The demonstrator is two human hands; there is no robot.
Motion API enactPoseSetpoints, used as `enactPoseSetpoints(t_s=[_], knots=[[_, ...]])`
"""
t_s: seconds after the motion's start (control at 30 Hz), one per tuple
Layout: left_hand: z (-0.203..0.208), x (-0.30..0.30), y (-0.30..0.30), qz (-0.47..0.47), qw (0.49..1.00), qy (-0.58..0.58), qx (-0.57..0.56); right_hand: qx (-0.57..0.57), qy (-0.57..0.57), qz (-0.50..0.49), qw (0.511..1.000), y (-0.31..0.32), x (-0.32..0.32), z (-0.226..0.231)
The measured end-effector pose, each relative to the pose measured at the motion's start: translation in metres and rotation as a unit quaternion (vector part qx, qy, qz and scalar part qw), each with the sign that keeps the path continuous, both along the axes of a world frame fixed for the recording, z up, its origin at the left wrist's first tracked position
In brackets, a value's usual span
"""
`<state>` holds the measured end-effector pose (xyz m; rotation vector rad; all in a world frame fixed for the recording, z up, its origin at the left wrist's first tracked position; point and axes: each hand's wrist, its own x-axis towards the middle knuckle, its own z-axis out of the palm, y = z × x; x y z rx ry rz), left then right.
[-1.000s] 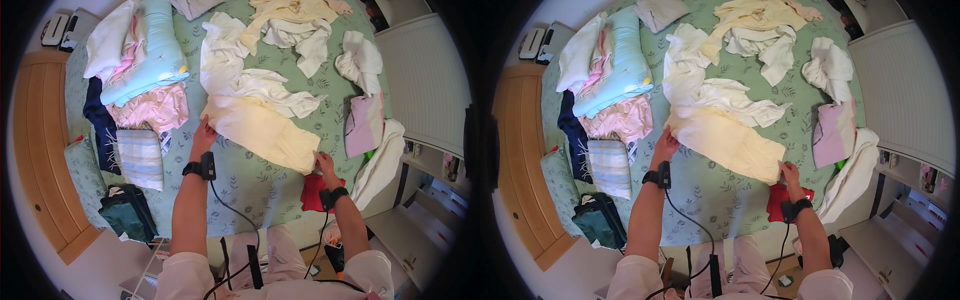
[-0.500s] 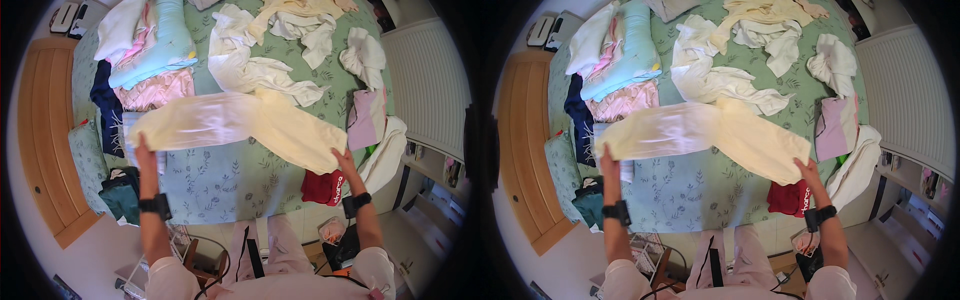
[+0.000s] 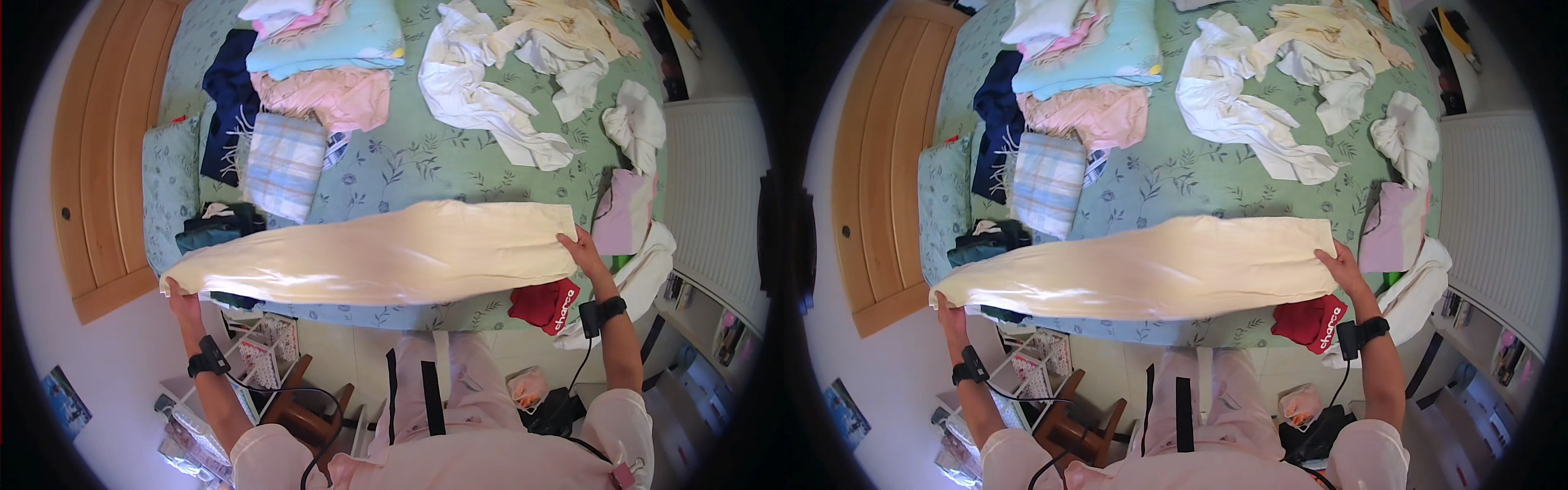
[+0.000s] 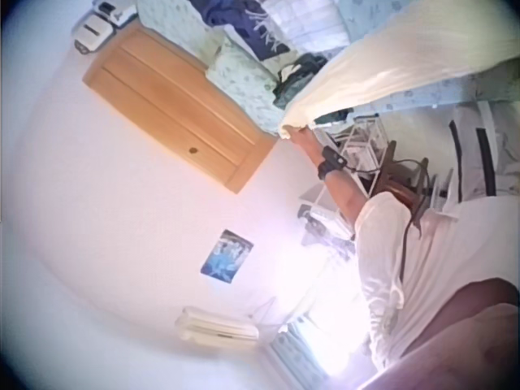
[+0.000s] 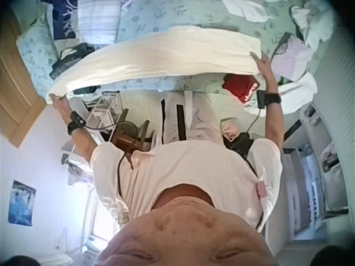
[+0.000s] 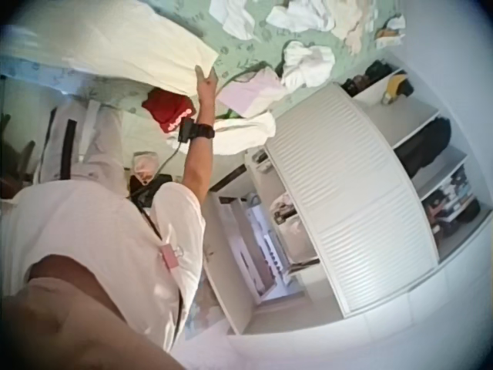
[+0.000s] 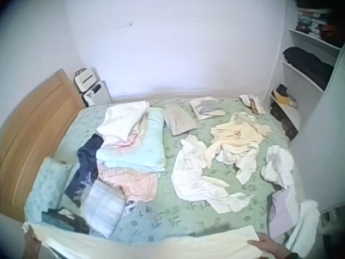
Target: The person folds multiple garments on a bed, including a dark green item, a striped towel, a white t-shirt, a cream long-sleeve shirt, a white towel, a white patterned shirt, a pink and white item, and a white robe. Each item is unfolded, aligned, and folded into neat rectangles and stacked on the bed.
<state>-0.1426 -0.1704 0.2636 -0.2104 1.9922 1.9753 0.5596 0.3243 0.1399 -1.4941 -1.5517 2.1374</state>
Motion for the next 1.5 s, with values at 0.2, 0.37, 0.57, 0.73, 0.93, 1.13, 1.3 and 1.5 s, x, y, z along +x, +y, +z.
enactPoseSetpoints(t_s=[0.2,0.37,0.57,0.73,0.93,1.13,1.3,1.5], knots=[[-0.042,0.031,-0.076,-0.022,0.992,-0.123,-0.002,0.143,-0.087,0.006,0.986,-0.019,-0.016,-0.088],[-0.135,0.068,-0.077,0.035,0.977,-0.05,-0.205,0.31,-0.2,0.005,0.929,-0.034,-0.004,-0.122],[-0.229,0.207,0.019,-0.241,0.886,0.101,-0.382,0.318,-0.319,0.074,0.89,-0.067,0.003,-0.138],[-0.26,0.277,0.101,-0.285,0.913,-0.023,-0.292,0.261,-0.325,-0.054,0.907,-0.079,0.003,-0.16],[-0.281,0.292,0.099,-0.015,0.952,-0.263,-0.158,0.253,-0.381,-0.02,0.889,-0.064,0.002,-0.185],[-0.268,0.26,0.069,0.069,0.943,-0.15,-0.29,0.127,-0.208,-0.022,0.97,-0.017,0.046,-0.171],[-0.235,0.233,0.04,-0.05,0.827,0.162,-0.536,0.181,-0.264,-0.029,0.947,0.043,0.112,-0.154],[-0.236,0.209,0.029,-0.214,0.739,0.227,-0.597,0.391,-0.296,0.052,0.87,0.058,0.119,-0.152]])
